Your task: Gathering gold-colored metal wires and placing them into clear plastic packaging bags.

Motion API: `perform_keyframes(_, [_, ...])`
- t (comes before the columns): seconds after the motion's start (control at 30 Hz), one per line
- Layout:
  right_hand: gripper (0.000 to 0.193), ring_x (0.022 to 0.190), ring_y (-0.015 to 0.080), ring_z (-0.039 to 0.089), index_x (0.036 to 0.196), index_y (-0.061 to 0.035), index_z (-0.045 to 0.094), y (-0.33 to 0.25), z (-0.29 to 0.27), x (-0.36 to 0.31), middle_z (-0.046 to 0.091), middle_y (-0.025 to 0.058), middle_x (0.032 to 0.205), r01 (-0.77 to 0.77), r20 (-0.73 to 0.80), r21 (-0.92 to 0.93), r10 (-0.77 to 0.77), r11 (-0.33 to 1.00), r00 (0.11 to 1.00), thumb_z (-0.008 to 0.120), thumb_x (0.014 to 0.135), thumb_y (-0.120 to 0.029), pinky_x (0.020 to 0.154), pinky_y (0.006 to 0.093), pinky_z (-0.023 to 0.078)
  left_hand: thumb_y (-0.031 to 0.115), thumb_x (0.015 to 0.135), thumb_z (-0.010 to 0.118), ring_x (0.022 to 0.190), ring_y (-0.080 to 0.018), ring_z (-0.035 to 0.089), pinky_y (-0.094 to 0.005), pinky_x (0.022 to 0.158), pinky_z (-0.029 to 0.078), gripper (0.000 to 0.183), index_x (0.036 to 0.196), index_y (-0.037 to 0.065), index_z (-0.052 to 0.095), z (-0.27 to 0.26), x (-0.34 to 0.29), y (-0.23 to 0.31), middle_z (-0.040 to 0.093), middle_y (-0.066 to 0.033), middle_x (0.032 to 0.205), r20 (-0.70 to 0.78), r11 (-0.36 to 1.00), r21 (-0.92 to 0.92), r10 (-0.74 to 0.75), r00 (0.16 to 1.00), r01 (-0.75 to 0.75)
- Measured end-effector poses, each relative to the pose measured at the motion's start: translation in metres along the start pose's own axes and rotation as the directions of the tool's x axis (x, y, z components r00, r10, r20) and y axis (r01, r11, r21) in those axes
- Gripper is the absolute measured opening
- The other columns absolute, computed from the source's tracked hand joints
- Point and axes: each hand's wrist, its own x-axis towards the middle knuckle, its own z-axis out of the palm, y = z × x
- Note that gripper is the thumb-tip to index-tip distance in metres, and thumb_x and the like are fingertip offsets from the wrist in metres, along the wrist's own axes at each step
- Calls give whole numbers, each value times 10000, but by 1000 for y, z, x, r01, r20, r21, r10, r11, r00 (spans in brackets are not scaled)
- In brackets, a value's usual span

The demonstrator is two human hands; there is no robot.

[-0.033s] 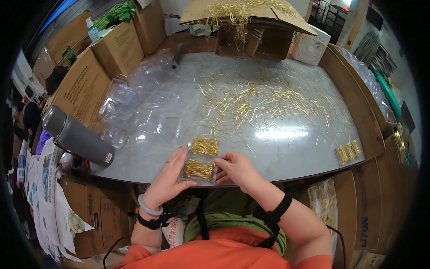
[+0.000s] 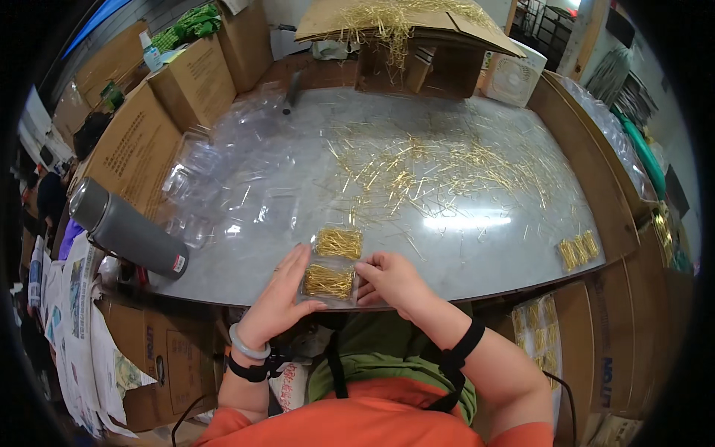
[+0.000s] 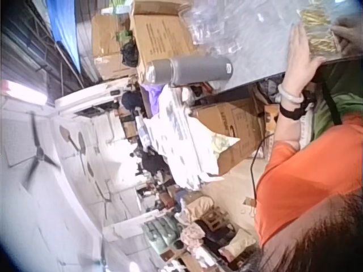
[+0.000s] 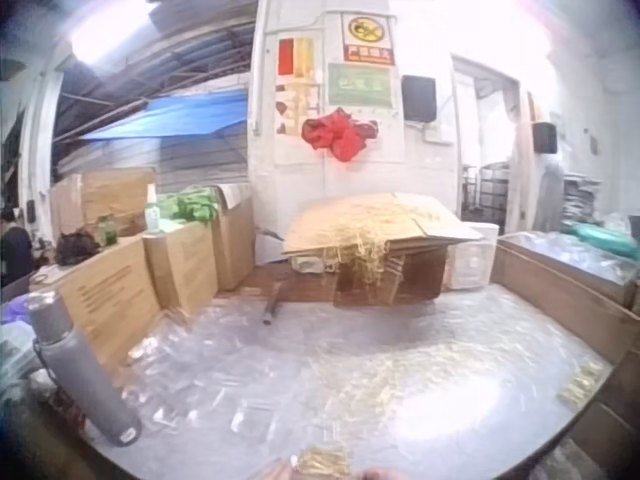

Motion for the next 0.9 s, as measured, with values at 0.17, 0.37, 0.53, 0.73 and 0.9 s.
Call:
perform_keyframes(0.17, [235,729,179,667,1050,22,546,-3,-3,2,632,92,862,-13,44,-29,15,999,999,530,1015,-210,630,288,589,148,763,785,1440,-407,257,-433,1170,266,907,1470,-77,263,6,4,3,310,-284,1509,6,999,3,-39,999,39])
perform_keyframes(0.37, [182,763,167,651,1010,-40,516,-3,-8,-18,620,68,860,50,111,90,-60,995,992,507,1030,-221,670,293,570,169,717,832,1399,-423,336,-441,1137,326,963,1467,-72,279,6,2,18,351,-287,1488,-29,998,-43,-48,998,47])
perform_keyframes(0.53, [168,808,152,639,993,-79,506,26,-59,-58,611,47,875,107,136,218,-138,970,981,496,1038,-241,713,290,539,221,656,897,1400,-382,365,-427,1136,337,1087,1497,-35,258,28,15,61,355,-256,1507,-1,973,-224,60,998,-59])
perform_keyframes(0.73, [162,831,145,640,1000,-97,513,69,-134,-147,620,31,898,193,26,374,-219,907,975,510,1035,-255,723,294,536,349,702,876,1426,-372,328,-419,1154,296,1160,1531,-30,159,83,44,112,302,-252,1541,189,836,-521,311,931,-174])
perform_keyframes(0.9, [157,826,153,657,1002,-92,525,122,-184,-239,630,35,907,315,-194,478,-251,820,948,526,1026,-248,710,300,550,345,721,862,1441,-346,313,-401,1164,283,1111,1524,-37,196,141,75,162,287,-227,1560,324,727,-650,527,786,-220])
